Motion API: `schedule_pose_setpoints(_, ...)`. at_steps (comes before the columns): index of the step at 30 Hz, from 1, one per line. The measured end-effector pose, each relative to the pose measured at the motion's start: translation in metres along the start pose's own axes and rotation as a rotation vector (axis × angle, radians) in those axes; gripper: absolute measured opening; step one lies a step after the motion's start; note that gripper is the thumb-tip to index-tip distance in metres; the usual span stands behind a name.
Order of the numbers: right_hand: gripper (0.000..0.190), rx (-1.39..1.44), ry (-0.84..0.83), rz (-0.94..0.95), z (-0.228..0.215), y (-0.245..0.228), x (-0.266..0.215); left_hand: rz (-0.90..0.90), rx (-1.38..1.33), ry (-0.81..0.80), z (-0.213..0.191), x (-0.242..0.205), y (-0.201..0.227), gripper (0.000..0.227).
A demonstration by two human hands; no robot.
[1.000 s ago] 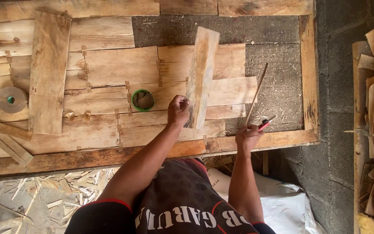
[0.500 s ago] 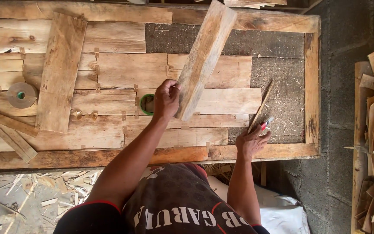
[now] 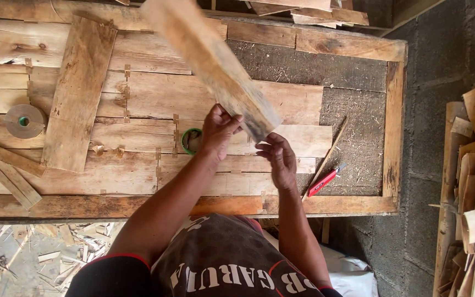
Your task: Fitting and trimming thin wood strips onto a larger wood frame.
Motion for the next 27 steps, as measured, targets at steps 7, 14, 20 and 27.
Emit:
schedule_pose_setpoints(7, 0.016, 0.199, 0.235, 0.021, 0.017, 0.019, 0.048, 0.031, -0.176, 0.055, 0.004, 0.035, -0.068, 0.03)
schedule_pose_setpoints(14, 0.012, 0.192, 0.458, -0.001, -0.02, -0.012, 0.102, -0.07, 0.026, 0.039, 0.001, 0.055, -0.015, 0.02)
schedule_pose_setpoints(20, 0.009, 0.057, 0.686, 0.025, -0.097, -0.029, 0.154, 0.077, 0.641, 0.058, -0.073, 0.094, 0.011, 0.015)
schedule_pose_setpoints(27, 0.006, -0.115, 0.747, 0.097, -0.158, -0.007, 0.218, 0.451, 1.532, -0.147, -0.135, 0.124, 0.004, 0.045)
Point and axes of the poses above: each hand's wrist, its own x-axis towards the middle knuckle, its own z-axis out of the palm, y = z × x, the point moved 2 cm from there along x, towards the middle knuckle, and after that the axes turned 8 degrees about z, right-handed, at the moved point
